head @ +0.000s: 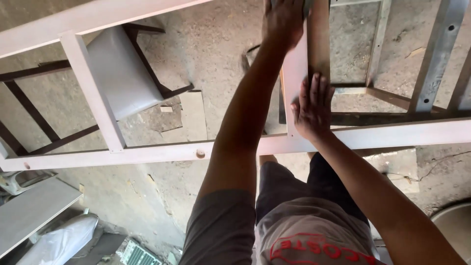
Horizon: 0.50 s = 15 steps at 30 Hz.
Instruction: The person sands the surface of a white wooden frame using a sanding block. They move around the frame to sand different sections, including the top, sides, and inner edges, while holding the frame steady with one hand.
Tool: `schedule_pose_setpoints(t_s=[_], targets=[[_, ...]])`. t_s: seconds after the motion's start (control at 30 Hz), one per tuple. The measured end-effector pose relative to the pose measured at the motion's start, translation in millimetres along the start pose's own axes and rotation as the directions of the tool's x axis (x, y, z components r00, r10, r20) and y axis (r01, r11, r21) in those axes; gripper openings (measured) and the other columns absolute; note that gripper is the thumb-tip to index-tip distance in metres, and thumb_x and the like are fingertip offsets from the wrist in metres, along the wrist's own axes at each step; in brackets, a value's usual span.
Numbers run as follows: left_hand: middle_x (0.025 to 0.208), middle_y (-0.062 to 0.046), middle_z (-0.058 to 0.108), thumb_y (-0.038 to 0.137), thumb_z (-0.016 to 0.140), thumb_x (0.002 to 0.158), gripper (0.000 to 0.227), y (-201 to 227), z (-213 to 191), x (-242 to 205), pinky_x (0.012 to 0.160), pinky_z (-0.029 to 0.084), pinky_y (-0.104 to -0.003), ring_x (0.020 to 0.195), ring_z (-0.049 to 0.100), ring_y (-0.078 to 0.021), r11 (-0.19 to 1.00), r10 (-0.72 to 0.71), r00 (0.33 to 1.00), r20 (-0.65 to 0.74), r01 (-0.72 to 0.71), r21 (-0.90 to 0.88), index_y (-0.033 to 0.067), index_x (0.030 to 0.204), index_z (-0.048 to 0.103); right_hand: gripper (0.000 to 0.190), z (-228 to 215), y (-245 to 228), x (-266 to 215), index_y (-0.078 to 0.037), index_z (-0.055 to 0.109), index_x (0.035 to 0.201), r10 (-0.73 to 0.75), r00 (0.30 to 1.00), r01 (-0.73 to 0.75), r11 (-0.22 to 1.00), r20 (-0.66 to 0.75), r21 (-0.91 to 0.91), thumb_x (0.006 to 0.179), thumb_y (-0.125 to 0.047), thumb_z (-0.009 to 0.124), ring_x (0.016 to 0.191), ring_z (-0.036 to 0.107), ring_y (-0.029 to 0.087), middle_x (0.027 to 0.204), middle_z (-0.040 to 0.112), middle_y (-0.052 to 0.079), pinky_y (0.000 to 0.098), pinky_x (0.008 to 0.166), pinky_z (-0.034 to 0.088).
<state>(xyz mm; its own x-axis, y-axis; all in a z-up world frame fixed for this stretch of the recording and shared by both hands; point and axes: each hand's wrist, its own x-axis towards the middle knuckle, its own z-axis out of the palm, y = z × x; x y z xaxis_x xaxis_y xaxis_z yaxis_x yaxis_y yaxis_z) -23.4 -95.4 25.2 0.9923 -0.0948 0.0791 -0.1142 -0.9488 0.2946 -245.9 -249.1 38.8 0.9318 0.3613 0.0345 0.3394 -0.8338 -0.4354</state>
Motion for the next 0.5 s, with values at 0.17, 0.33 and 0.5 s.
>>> schedule_pose_setpoints(t_s=[0.17,0.33,0.5], targets=[[0.167,-0.003,0.031,0.035,0.052,0.108,0.058,52,-26,-160,0.126,0.026,-0.063,0.157,0.023,-0.0324,0.968,0.070,0.969,0.235,-0.123,0.220,0.0182,0.161,0.035,0.086,-20,36,-83,0.011,0.033,0.160,-0.040,0.997,0.043,0.998,0.065,-0.048,0.103,-0.050,0.051,0.151,0.017,0.059,0.163,0.025,0.040,0.0765,0.115,0.011],[0.161,-0.012,0.047,0.014,0.048,0.092,0.064,100,-40,-349,0.117,0.035,-0.068,0.151,0.042,-0.0366,0.986,0.166,0.978,0.123,-0.164,-0.025,0.0106,0.156,0.047,0.105,-28,64,-141,0.018,0.037,0.156,-0.075,0.997,0.072,0.994,-0.036,-0.084,0.098,-0.069,0.045,0.151,0.014,0.060,0.162,0.023,0.046,0.0725,0.114,0.009],[0.175,-0.014,0.020,0.018,0.056,0.082,0.088,108,15,-309,0.125,0.019,-0.074,0.162,0.019,-0.0436,0.999,-0.024,0.996,0.080,0.027,-0.038,0.0088,0.165,0.027,0.109,-31,67,-144,0.018,0.041,0.153,-0.091,0.993,0.078,0.984,-0.080,-0.159,0.097,-0.076,0.044,0.147,0.027,0.060,0.158,0.034,0.045,0.0722,0.110,0.025]])
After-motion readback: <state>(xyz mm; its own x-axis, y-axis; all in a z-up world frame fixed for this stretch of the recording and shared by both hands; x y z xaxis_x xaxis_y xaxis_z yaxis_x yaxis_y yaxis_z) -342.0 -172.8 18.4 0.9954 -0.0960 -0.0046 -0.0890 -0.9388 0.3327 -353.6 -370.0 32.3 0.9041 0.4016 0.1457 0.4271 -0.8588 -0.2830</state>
